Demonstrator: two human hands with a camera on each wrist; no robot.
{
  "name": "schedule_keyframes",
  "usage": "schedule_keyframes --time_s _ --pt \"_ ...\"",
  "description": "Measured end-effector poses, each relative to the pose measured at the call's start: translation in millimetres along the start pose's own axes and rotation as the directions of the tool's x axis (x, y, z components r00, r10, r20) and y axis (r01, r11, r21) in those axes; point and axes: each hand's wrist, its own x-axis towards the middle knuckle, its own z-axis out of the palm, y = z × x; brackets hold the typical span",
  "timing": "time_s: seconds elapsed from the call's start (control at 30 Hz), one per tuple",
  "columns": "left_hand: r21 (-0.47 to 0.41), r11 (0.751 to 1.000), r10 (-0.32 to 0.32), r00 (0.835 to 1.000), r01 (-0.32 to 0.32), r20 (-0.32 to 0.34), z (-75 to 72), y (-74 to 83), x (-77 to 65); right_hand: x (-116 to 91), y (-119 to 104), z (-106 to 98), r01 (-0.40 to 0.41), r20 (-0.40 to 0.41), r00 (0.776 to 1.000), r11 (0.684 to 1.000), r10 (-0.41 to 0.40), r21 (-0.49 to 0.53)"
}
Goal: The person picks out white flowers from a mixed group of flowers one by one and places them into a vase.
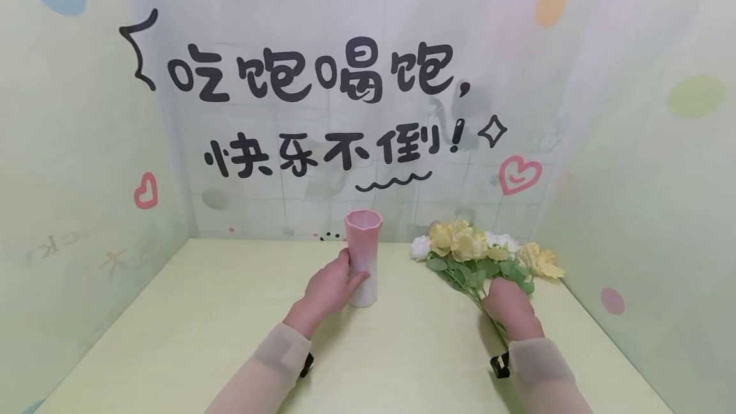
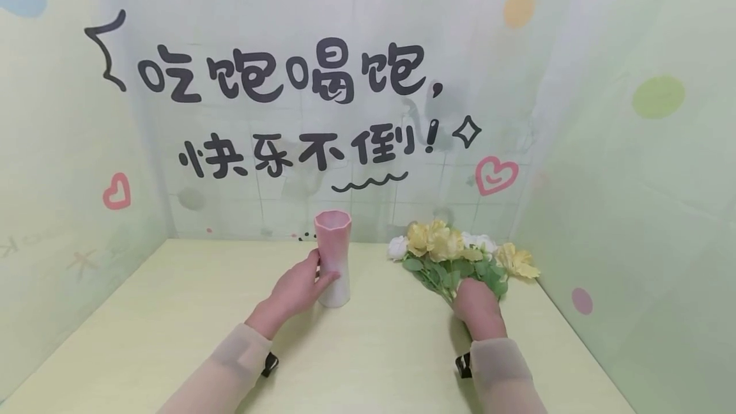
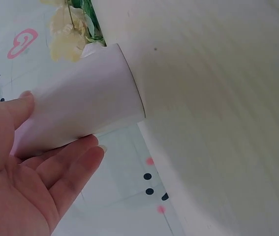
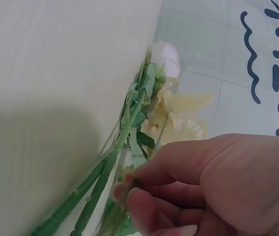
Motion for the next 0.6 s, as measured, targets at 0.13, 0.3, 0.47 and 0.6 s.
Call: schedule_keyframes --time_s 0.13,0.3,0.47,0.6 --pt "-0.001 1.000 0.003 1.000 -0.003 -0.003 -0.3 0.1 1.8 -82.7 -73.4 -62.2 0.047 -0.107 0.993 0.999 -0.044 0.020" --pt "0.000 1.000 0.000 1.000 0.000 0.001 -0.7 -0.6 2.1 -97.3 -99.7 -81.5 0.012 -0.106 0.994 0.996 -0.003 0.084" --pt "-0.003 1.000 0.008 1.000 -0.008 0.001 -1.0 -1.7 3.0 -93.7 -114.1 -81.2 0.064 -0.178 0.983 0.990 -0.040 0.126" --pt "-0.005 1.000 0.010 1.000 -0.010 0.002 -0.2 -2.8 3.2 -100.6 -136.1 -78.1 0.112 -0.201 0.976 0.981 -0.079 0.159"
